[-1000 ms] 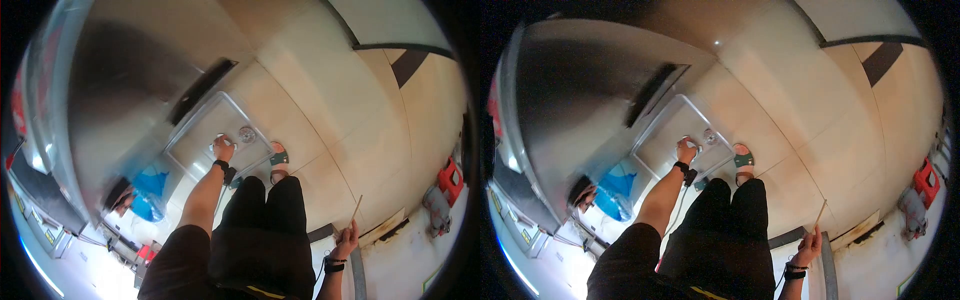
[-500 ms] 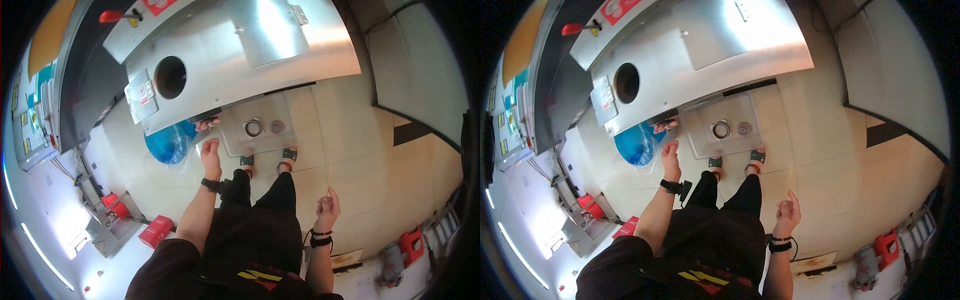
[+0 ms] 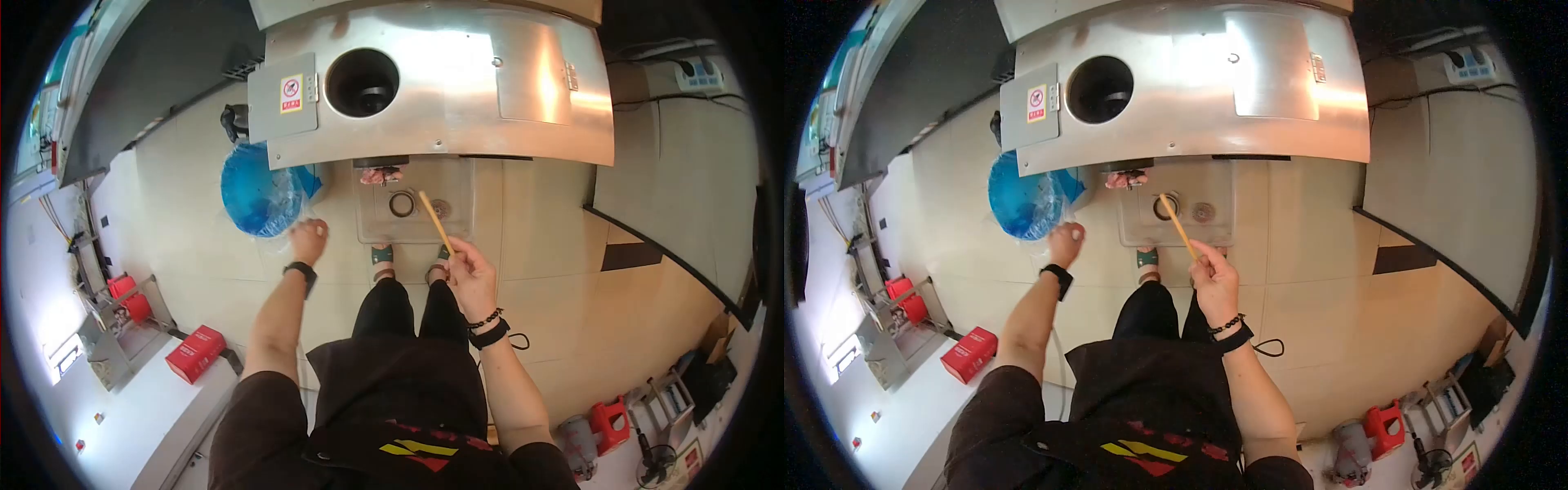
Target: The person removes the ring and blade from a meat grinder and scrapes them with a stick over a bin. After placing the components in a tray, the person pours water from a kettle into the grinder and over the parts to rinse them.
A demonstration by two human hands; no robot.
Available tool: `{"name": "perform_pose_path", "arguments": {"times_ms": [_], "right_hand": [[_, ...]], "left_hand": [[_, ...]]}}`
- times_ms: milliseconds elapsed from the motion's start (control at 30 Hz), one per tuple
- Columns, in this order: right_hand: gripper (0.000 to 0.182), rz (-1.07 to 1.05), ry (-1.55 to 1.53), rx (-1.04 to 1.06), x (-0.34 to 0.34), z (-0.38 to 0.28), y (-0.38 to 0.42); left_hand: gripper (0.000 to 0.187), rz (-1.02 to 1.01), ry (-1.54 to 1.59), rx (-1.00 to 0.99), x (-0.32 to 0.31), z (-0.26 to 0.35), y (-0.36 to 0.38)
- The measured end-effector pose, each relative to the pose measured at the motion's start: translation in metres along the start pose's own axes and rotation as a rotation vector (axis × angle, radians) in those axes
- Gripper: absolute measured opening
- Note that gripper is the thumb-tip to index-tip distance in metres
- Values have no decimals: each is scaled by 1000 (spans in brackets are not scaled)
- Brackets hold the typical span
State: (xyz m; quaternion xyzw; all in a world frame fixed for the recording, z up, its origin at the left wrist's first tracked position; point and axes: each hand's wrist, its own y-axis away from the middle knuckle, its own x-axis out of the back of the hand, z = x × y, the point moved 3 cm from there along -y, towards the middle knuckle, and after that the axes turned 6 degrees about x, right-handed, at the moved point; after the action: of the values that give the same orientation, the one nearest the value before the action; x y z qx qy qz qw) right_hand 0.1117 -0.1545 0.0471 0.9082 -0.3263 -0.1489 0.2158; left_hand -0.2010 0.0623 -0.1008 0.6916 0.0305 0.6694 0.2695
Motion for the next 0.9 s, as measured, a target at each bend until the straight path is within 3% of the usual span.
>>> {"name": "perform_pose_path", "arguments": {"times_ms": [33, 100, 133, 267, 400, 600, 833, 900], "right_hand": [[34, -7, 21, -9, -3, -6, -3], [31, 125, -211, -228, -10, -7, -3], [28, 111, -319, -238, -12, -1, -3], [20, 149, -328, -265, -41, 0, -3], [14, 193, -387, -222, -53, 2, -3], [14, 246, -555, -240, -77, -9, -22], [15, 268, -803, -426, -114, 12, -100], [11, 291, -785, -472, -115, 12, -108]], "left_hand": [[8, 84, 107, 12, 10, -11, -7], [11, 289, 185, 26, 43, -5, -16], [11, 285, 276, 30, 63, 4, -22], [20, -19, 1258, 239, 75, 49, -27], [18, -470, 1835, 485, 71, 122, 2], [17, -617, 2212, 743, 59, 168, 6], [17, -690, 2213, 758, 62, 168, -16], [14, -782, 2193, 905, 67, 172, -16]]}}
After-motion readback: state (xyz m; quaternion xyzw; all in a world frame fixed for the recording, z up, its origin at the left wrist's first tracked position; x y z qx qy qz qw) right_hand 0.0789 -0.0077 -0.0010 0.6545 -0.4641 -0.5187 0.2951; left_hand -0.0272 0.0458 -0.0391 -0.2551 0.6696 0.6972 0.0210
